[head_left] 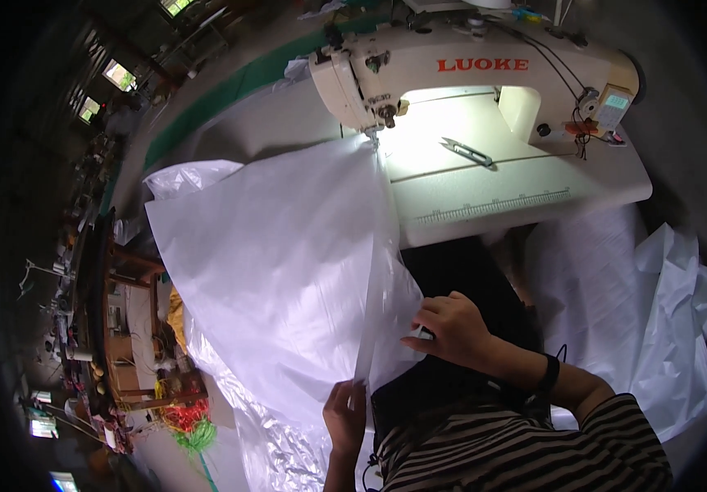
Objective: Sewing together large white plastic sheets or fabric using an industrial sewing machine.
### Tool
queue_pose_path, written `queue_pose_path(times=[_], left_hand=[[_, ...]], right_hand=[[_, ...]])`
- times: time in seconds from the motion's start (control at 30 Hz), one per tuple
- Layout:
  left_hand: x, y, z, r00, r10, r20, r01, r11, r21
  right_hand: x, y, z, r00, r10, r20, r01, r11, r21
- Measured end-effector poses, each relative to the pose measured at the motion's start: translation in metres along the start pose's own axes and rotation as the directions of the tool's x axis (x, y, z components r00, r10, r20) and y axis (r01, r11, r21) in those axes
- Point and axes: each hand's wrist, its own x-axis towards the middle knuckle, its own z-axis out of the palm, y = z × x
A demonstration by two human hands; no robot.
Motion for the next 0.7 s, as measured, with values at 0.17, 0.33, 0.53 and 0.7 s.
queue_pose_path(times=[0.17, 0.33, 0.53, 0.7], left_hand=[[-0.004, 0.002, -0.007, 0.998, -0.023, -0.065, 0.019, 0.999, -0.051], [-0.006, 0.026, -0.034, 0.966, 0.259, 0.020, -0.260, 0.963, 0.075], [-0.014, 0.036, -0.033, 0.948, -0.080, 0.307, 0.191, 0.916, -0.352], [0.001, 0.040, -0.025, 0.878, -0.209, 0.431, 0.397, 0.821, -0.410]], right_hand=[[-0.015, 0.002, 0.037, 0.886, -0.401, 0.233, 0.458, 0.836, -0.302], [-0.013, -0.049, 0.034, 0.632, -0.725, 0.273, 0.744, 0.667, 0.048], [-0.021, -0.070, 0.029, 0.615, -0.767, 0.182, 0.717, 0.640, 0.275], [-0.032, -0.081, 0.034, 0.525, -0.839, 0.141, 0.816, 0.544, 0.196]])
